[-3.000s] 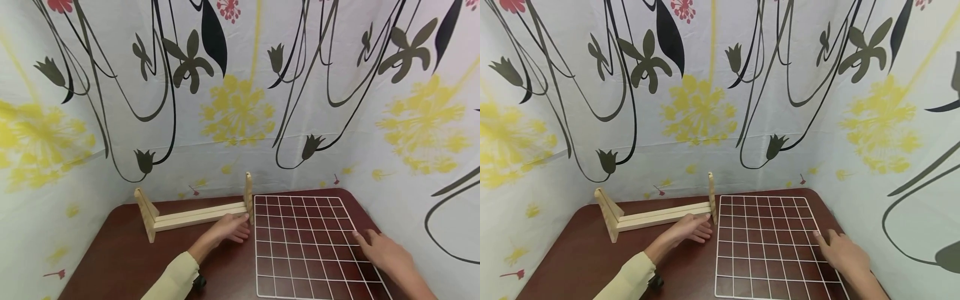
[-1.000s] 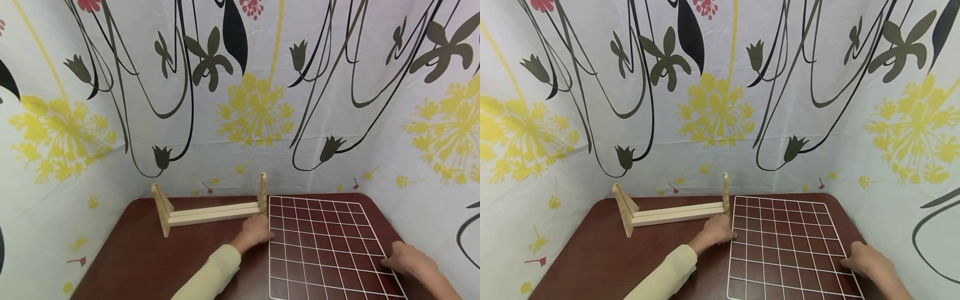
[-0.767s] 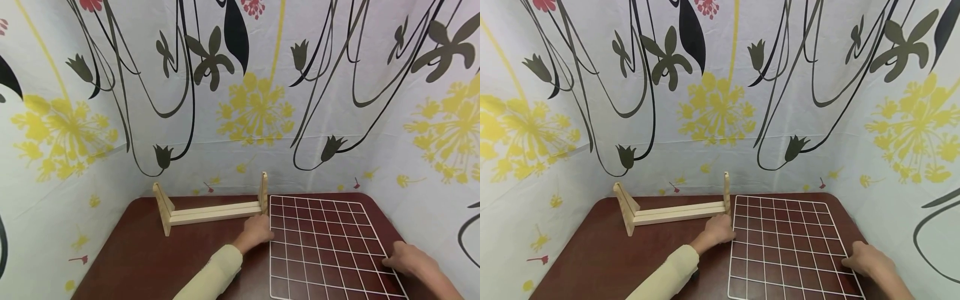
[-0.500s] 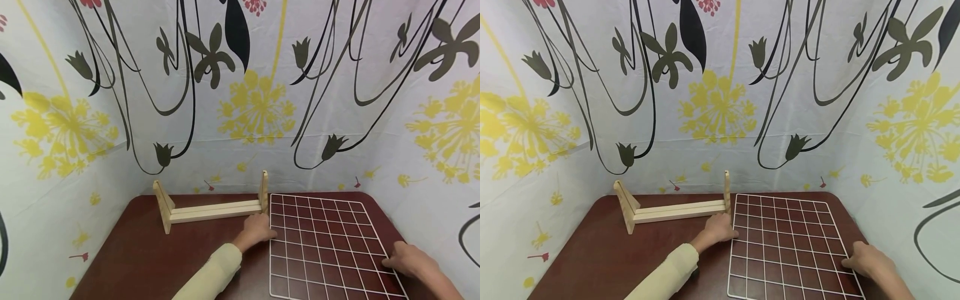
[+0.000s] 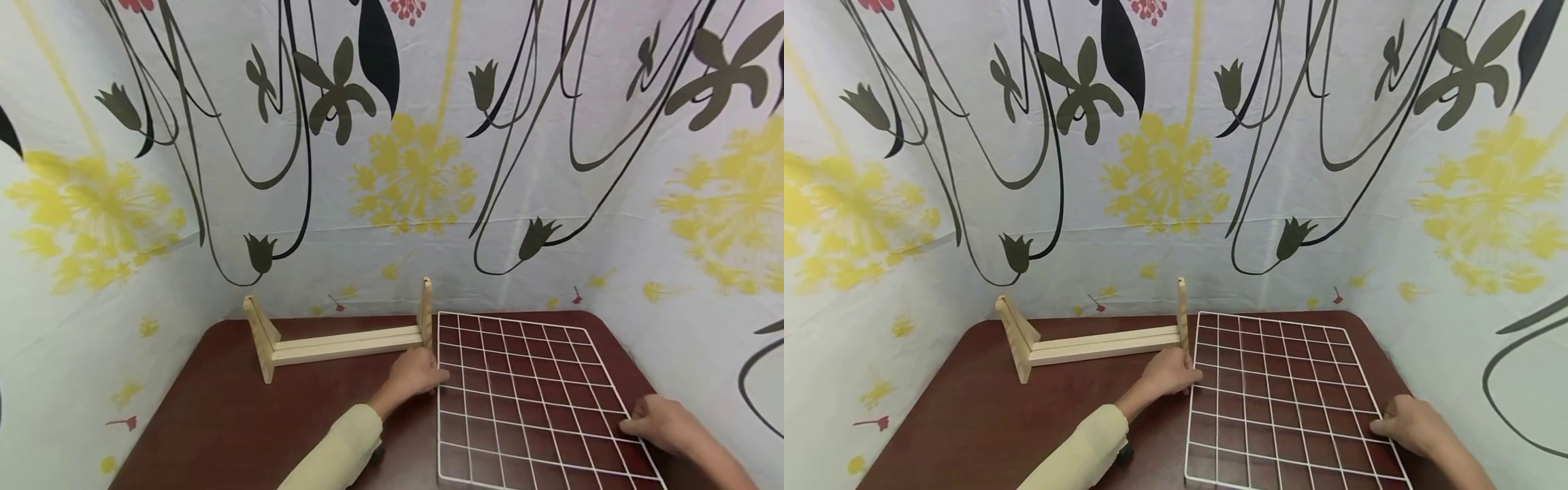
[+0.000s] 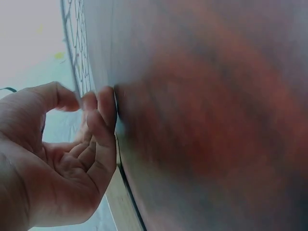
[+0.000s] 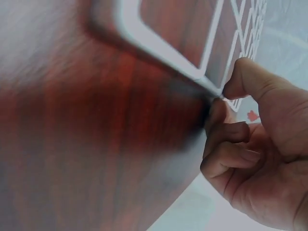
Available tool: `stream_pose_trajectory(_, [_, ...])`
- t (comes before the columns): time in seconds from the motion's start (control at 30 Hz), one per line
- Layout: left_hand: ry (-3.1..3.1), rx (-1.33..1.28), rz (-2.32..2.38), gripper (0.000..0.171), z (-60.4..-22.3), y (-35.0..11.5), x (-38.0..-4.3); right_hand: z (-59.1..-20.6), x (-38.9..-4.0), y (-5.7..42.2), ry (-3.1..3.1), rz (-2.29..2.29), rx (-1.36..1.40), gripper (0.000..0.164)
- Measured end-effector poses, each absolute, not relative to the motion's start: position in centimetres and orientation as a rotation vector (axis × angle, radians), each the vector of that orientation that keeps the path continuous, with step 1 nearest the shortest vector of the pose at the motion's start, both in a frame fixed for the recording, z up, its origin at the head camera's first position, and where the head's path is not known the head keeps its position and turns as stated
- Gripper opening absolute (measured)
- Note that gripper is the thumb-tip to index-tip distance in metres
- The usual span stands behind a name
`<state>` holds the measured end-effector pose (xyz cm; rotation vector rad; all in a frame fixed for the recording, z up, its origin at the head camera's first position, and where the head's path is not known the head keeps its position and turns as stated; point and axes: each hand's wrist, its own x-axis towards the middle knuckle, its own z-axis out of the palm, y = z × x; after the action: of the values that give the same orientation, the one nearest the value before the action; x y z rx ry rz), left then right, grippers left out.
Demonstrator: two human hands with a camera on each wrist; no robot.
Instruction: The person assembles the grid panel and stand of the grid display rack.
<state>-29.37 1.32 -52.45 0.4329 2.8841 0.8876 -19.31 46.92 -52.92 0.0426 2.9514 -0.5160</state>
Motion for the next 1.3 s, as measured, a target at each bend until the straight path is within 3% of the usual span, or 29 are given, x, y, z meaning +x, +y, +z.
stream_pose_trajectory(0.17, [2.899, 0.446, 1.066, 0.017, -52.5, 0.0, -29.1, -53.3, -20.1, 46.1, 2.981, -0.55, -0.025, 0.027])
stream_pose_trajectory(0.33, [2.864, 0.48, 1.191, 0.01, -52.5, -0.5, -28.6, -53.8, -19.6, 45.8, 3.006, -0.586, -0.092, 0.03])
stream_pose_trajectory(0.73, [2.364, 0.437, 1.818, 0.01, -49.0, 1.5, -26.0, -52.2, -16.2, 47.5, 3.29, -0.729, -0.235, 0.04])
stream_pose_trajectory(1.3, [1.665, 0.369, 2.237, 0.01, -44.4, -0.8, -25.9, -47.9, -15.6, 44.8, 3.373, -0.87, -0.188, 0.037])
